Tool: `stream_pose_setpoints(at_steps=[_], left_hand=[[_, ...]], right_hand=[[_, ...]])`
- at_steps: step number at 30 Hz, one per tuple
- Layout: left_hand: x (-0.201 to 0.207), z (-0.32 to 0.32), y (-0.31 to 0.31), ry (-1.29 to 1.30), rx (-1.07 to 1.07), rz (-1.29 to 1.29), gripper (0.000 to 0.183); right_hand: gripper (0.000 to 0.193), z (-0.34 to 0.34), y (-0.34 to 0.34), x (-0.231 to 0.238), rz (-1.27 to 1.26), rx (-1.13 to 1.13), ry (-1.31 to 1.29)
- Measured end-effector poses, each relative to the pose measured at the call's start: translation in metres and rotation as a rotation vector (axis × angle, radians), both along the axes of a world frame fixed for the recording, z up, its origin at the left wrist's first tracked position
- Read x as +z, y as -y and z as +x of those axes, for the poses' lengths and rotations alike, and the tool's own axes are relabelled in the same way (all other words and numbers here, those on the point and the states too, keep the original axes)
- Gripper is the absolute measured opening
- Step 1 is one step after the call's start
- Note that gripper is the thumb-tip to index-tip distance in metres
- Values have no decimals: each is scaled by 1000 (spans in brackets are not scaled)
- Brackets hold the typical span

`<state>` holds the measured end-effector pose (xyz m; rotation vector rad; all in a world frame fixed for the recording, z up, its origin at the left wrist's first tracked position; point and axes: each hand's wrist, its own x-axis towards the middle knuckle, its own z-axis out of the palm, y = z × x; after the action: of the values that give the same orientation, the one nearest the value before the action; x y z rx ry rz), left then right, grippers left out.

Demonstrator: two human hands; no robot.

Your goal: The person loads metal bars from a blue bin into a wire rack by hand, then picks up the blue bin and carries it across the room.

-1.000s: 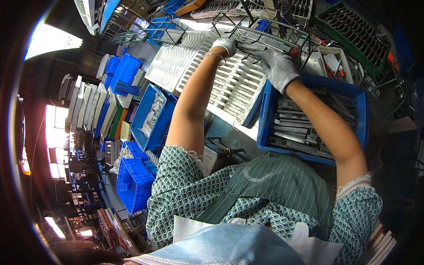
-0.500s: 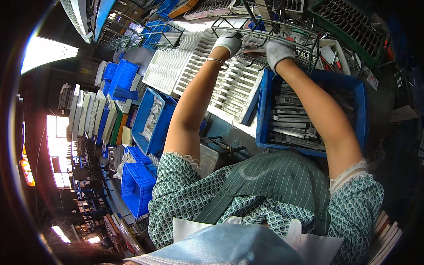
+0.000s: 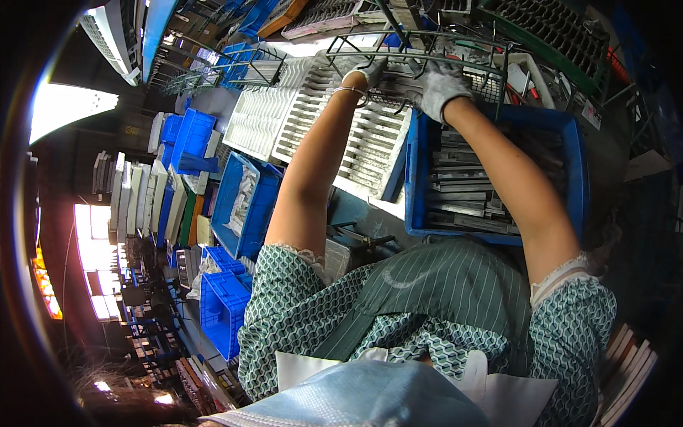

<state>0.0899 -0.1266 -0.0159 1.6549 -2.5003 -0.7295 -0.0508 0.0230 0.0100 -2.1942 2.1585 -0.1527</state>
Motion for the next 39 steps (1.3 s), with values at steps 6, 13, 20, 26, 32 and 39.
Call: stream_pose_setpoints(at_steps=[6,13,20,26,32,39], left_hand=[[-9,-37,-6,70,-188,-133,51],[27,-49,-39,-597,277,613,50],[26,-17,-40,-848,412,636,51],[45,-57,-52,-993,361,638,54],[14,-5,-23,-1229,384,797,50],[20,-35,-46,-1501,345,991,36]], right_hand=[[61,0,4,-7,151,19,-157],[73,-9,-19,15,138,24,-319],[69,-24,-7,-10,25,61,-62],[51,-89,42,-126,-239,157,632],[74,-23,-21,11,-137,222,7],[72,-50,-12,-13,-228,288,210]])
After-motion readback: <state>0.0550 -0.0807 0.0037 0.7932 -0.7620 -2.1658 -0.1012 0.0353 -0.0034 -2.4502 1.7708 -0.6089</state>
